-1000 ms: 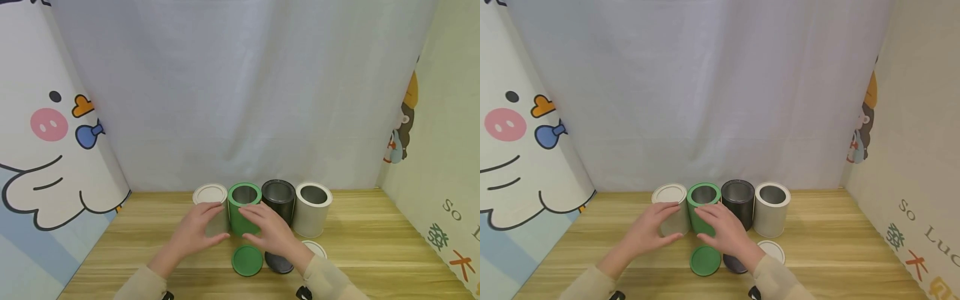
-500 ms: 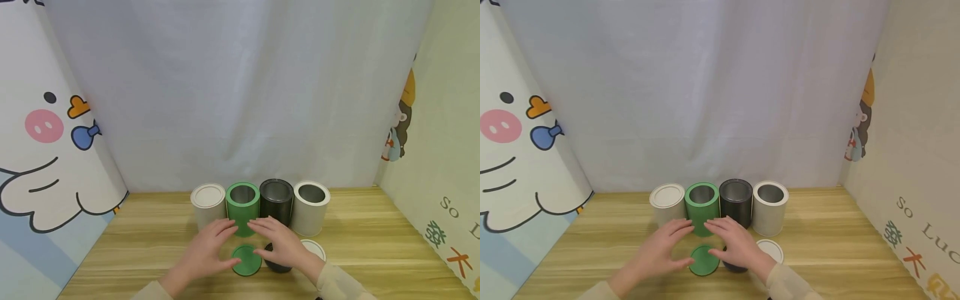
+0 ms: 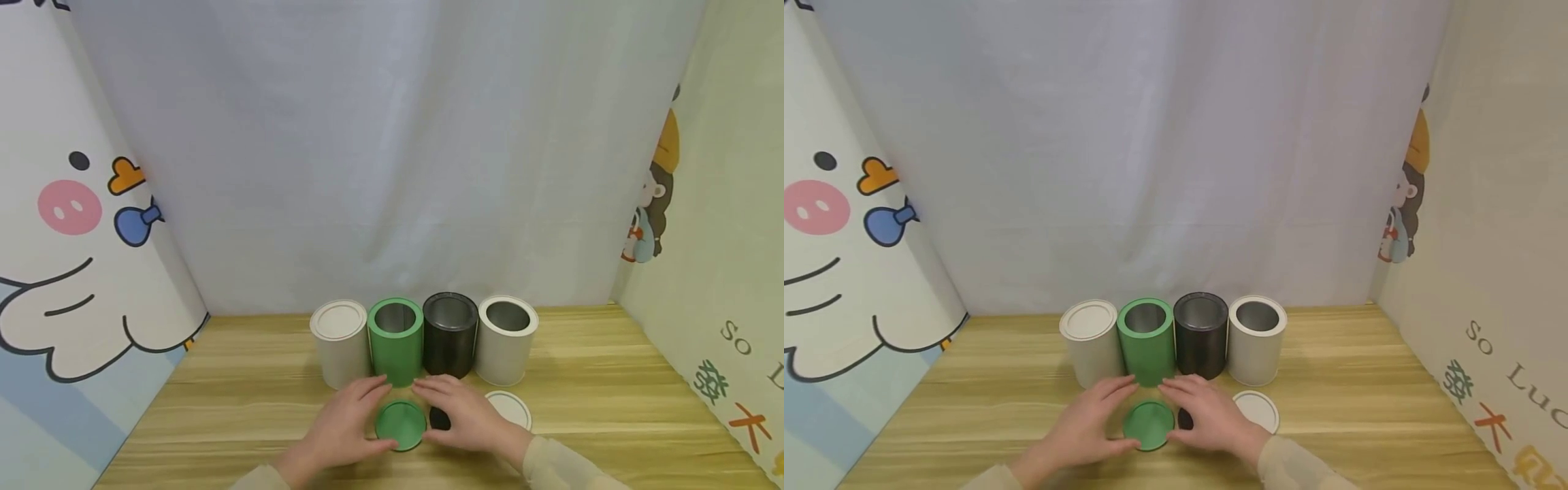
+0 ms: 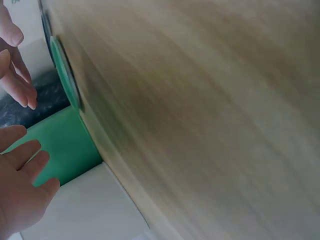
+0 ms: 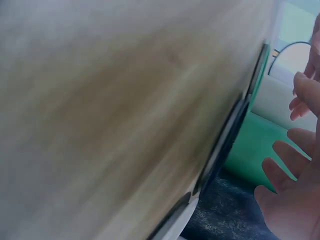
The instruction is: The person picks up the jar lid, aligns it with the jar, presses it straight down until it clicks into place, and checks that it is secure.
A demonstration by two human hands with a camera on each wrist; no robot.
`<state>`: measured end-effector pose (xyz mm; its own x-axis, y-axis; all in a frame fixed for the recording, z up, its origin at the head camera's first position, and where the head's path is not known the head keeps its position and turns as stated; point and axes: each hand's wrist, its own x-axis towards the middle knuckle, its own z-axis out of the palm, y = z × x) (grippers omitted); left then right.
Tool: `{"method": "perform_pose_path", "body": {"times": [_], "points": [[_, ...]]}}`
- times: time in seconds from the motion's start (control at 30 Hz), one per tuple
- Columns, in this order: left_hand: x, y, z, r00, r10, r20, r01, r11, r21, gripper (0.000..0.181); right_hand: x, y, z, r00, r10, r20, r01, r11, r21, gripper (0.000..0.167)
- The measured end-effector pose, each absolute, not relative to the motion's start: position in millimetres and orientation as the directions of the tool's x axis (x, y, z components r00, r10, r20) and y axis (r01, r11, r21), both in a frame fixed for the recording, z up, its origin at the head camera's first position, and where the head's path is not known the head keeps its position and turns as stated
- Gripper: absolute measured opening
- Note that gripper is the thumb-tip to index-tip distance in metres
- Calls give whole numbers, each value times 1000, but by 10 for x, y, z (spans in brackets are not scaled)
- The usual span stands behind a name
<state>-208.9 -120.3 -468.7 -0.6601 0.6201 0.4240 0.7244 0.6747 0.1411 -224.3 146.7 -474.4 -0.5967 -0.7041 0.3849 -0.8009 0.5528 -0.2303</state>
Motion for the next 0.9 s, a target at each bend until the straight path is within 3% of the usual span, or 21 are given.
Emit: {"method": "perform_pose_path", "body": {"times": [0.67, 0.9], "points": [[-2193, -1212, -4869, -646, 691, 325, 746, 661, 77, 88, -2334, 1412, -4887, -556, -780, 287, -827, 553, -98, 69], [-2196, -1218, -4918, -676, 693, 251, 728, 682, 76, 89, -2335, 1398, -4909, -561, -786, 260, -824, 561, -81, 67]]}}
